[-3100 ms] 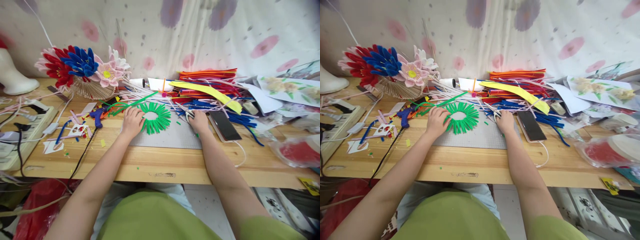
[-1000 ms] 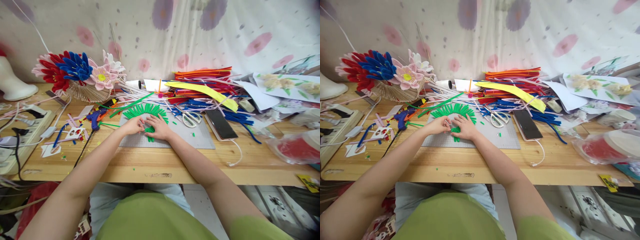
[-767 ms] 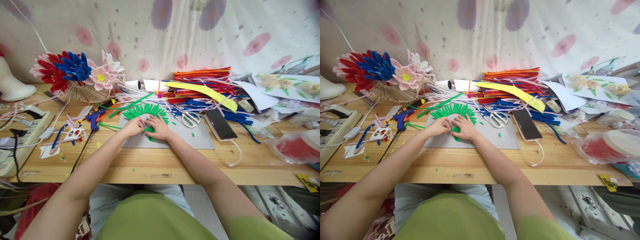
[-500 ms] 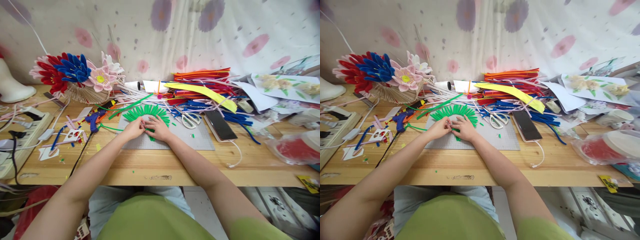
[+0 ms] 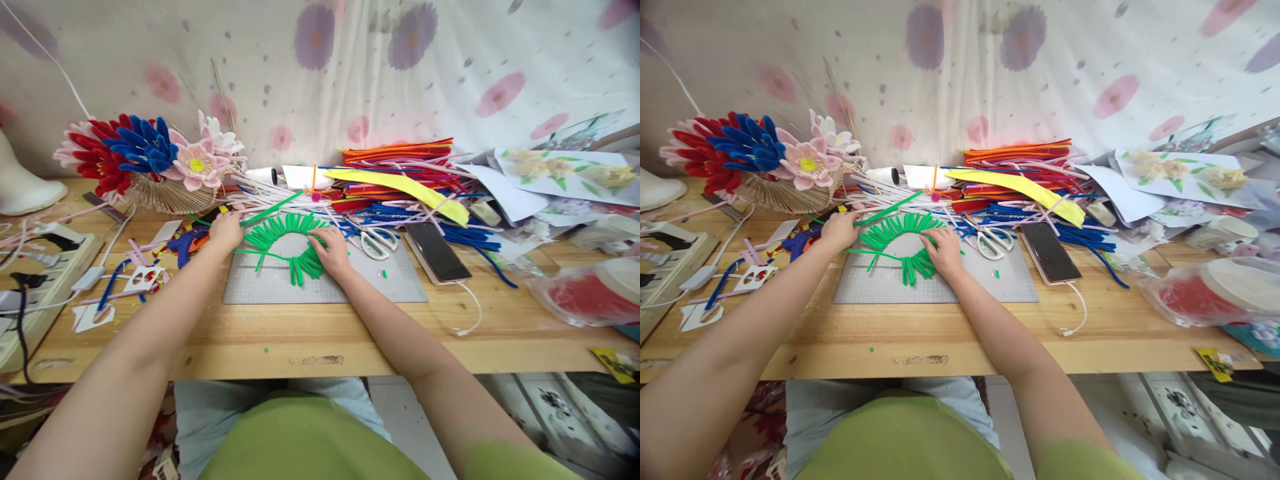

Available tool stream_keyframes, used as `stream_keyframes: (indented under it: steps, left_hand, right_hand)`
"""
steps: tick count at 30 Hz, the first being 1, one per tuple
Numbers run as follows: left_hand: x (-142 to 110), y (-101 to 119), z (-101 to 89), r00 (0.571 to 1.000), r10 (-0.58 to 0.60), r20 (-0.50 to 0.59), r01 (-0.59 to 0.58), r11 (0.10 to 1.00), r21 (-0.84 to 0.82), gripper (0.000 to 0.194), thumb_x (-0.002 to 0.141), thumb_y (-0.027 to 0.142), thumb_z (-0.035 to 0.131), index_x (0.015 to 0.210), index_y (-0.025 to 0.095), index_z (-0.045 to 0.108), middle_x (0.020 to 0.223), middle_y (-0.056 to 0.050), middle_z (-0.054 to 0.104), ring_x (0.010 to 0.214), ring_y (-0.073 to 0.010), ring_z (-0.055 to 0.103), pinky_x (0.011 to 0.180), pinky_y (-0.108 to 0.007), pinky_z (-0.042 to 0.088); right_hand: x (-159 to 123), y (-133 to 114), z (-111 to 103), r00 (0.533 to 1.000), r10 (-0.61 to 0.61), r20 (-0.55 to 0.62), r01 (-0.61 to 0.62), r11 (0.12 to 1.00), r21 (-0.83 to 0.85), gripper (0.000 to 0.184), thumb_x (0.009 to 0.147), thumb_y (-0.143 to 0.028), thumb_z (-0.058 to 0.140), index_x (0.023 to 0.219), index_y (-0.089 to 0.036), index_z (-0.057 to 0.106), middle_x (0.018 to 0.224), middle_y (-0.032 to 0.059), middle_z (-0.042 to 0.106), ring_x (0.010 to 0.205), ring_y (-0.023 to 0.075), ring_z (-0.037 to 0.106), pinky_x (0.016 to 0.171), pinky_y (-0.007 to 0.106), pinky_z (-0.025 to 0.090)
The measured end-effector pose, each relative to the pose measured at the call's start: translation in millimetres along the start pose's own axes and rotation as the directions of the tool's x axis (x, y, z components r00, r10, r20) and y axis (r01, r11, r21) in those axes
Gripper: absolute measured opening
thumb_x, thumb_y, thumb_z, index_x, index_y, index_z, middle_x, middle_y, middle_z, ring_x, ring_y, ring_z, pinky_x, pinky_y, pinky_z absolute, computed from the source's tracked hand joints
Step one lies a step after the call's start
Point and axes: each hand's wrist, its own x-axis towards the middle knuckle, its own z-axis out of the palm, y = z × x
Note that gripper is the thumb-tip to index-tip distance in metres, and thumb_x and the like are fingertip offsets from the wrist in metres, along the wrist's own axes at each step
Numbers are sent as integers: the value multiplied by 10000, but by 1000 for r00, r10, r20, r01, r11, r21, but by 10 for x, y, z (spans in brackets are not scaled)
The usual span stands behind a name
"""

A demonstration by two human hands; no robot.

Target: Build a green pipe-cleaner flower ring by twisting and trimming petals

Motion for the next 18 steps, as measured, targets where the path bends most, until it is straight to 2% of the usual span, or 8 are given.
stream_keyframes:
  steps: [4, 9, 12, 15, 17, 18]
  left_hand:
    - [-5, -92, 66, 1000, -27, 1, 26, 993, 112, 336, 812, 229, 420, 1062, 159, 634, 1107, -163, 620, 1042, -283, 564, 841, -366, 422]
    - [-75, -145, -95, 997, -71, -42, 73, 997, 36, 356, 848, 311, 380, 1034, 200, 661, 1027, -138, 659, 984, -291, 595, 789, -373, 429]
    - [-127, -193, -240, 976, -54, -212, 40, 997, -73, 349, 858, 302, 367, 1019, 217, 665, 1025, -110, 660, 1012, -267, 579, 838, -365, 409]
    - [-230, -192, -397, 906, -31, -422, -47, 984, -172, 361, 878, 323, 348, 1062, 234, 644, 1052, -89, 642, 1048, -243, 553, 877, -345, 387]
    - [-348, -125, -481, 880, -14, -474, -89, 977, -193, 370, 886, 334, 341, 1094, 227, 627, 1058, -88, 632, 1053, -241, 548, 867, -336, 384]
    - [-423, -68, -506, 886, 17, -463, -123, 972, -200, 364, 886, 336, 348, 1097, 228, 624, 1055, -83, 631, 1041, -237, 554, 852, -327, 387]
  right_hand:
    - [2, 65, 1, 999, 48, -6, -48, 999, -2, 275, 881, -399, 481, 919, -215, 682, 937, 49, 696, 912, 200, 581, 856, 360, 429]
    - [0, 40, 1, 998, 55, 23, -54, 998, -15, 280, 882, -398, 474, 917, -214, 682, 936, 47, 695, 920, 202, 578, 860, 355, 426]
    - [-3, 22, -18, 997, 59, 42, -58, 998, -23, 282, 888, -382, 459, 941, -207, 674, 954, 57, 689, 943, 206, 572, 876, 357, 423]
    - [-6, -7, -47, 997, 57, 55, -55, 998, -37, 302, 900, -370, 421, 989, -204, 657, 975, 77, 671, 970, 217, 566, 895, 376, 419]
    - [-9, -56, -71, 998, 57, 41, -54, 997, -53, 332, 904, -363, 392, 1091, -203, 615, 1046, 99, 640, 1019, 231, 548, 917, 399, 413]
    - [-11, -92, -84, 998, 50, 27, -48, 997, -64, 361, 903, -361, 386, 1164, -198, 574, 1115, 114, 609, 1067, 240, 526, 937, 414, 403]
